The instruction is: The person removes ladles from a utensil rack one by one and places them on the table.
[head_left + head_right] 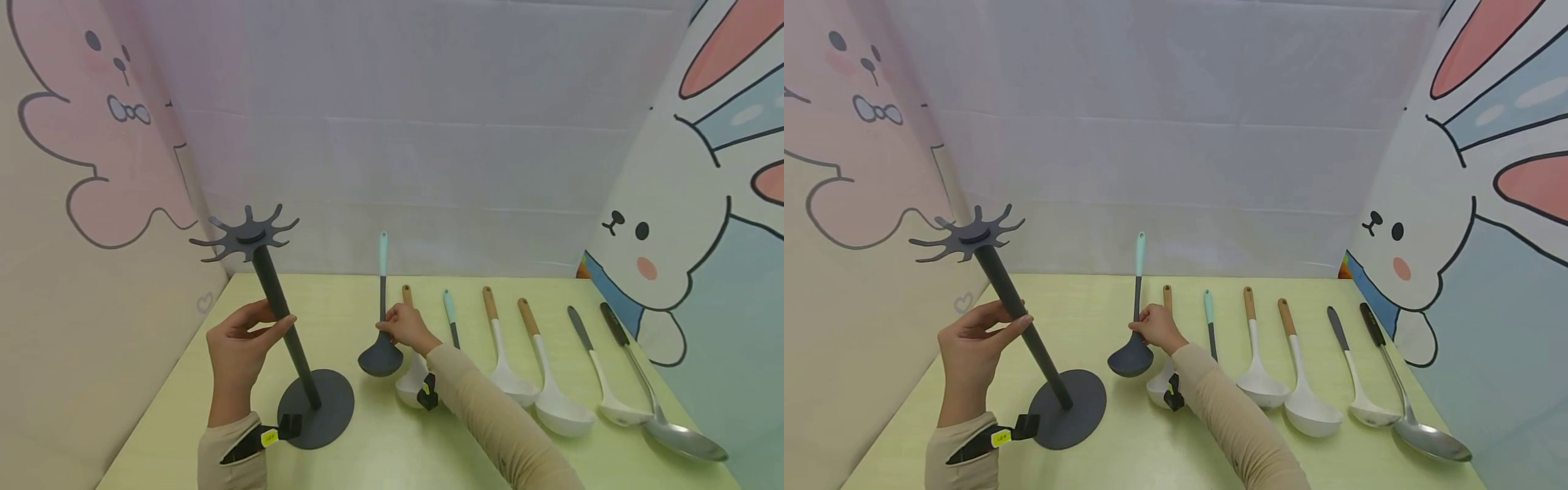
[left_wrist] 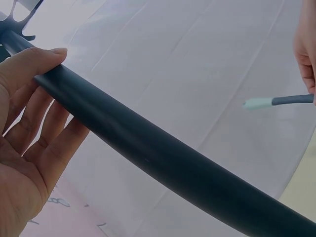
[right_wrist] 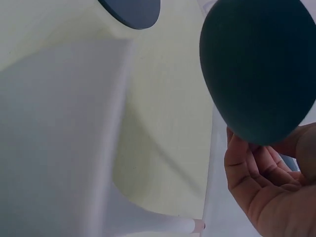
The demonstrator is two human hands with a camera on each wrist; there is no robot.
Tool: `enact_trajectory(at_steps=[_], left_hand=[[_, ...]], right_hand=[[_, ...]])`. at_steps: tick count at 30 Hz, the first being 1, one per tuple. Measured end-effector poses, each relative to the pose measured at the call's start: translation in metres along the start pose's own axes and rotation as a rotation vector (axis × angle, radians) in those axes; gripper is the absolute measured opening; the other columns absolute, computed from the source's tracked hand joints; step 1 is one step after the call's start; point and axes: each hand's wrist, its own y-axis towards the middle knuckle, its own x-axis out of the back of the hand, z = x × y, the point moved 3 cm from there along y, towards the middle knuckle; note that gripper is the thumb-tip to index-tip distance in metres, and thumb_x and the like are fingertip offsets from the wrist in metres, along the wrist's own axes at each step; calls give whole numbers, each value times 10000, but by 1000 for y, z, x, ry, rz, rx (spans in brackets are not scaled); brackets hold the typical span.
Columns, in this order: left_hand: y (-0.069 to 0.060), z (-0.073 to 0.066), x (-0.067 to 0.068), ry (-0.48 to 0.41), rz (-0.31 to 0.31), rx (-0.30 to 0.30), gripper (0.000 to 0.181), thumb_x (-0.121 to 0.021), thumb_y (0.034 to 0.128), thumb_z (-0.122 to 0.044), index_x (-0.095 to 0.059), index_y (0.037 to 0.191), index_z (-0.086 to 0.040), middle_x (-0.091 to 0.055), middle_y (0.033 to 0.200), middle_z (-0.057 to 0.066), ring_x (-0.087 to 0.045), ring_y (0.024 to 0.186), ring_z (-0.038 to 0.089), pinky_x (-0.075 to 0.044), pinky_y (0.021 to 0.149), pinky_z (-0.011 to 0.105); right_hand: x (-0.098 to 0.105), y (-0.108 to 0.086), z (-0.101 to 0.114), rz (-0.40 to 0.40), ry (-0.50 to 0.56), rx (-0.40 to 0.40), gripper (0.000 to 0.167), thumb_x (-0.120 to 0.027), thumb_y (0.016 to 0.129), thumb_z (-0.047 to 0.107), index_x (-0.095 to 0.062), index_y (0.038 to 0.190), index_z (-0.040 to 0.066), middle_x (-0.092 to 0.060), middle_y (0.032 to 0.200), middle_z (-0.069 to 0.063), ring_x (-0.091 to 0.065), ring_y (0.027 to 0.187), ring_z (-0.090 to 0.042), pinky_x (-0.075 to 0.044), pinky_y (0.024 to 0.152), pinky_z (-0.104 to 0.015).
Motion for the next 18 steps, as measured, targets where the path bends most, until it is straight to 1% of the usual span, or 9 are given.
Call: enact_trajectory(at_steps=[5,8,12,15,18], left_hand=[[0,0,0,-9,-1,5,277,-810,727,131,-750,987,59,-722,771,-68,-679,745,84,-550,686,186],[0,1,0,-11,1,3,279,-811,726,132,-751,988,57,-723,771,-67,-680,746,84,-551,686,186],[1,1,0,-19,2,-8,277,-809,723,138,-752,982,57,-723,768,-63,-679,738,83,-551,683,186],[1,1,0,-29,4,-20,278,-803,719,152,-748,978,67,-722,765,-59,-677,730,83,-554,681,189],[1,2,0,-35,4,-22,281,-800,716,160,-745,978,75,-722,762,-58,-677,728,83,-555,680,193]], right_hand=[[-5,0,-7,28,-2,-66,157,-715,913,73,-599,918,-33,-671,733,-96,-606,529,-92,-568,565,-299],[-8,-1,-10,44,-6,-68,157,-721,902,51,-606,907,-55,-664,724,-109,-633,543,-107,-563,547,-276],[-13,0,-11,60,-43,-47,150,-733,891,54,-640,863,-60,-652,707,-93,-640,548,-116,-547,533,-256],[-16,0,-13,73,-83,-32,157,-732,892,68,-666,805,-44,-613,653,-38,-583,520,-79,-519,515,-228],[-19,1,-16,78,-130,-19,204,-730,893,80,-673,744,-47,-539,591,19,-491,490,-47,-452,482,-188]])
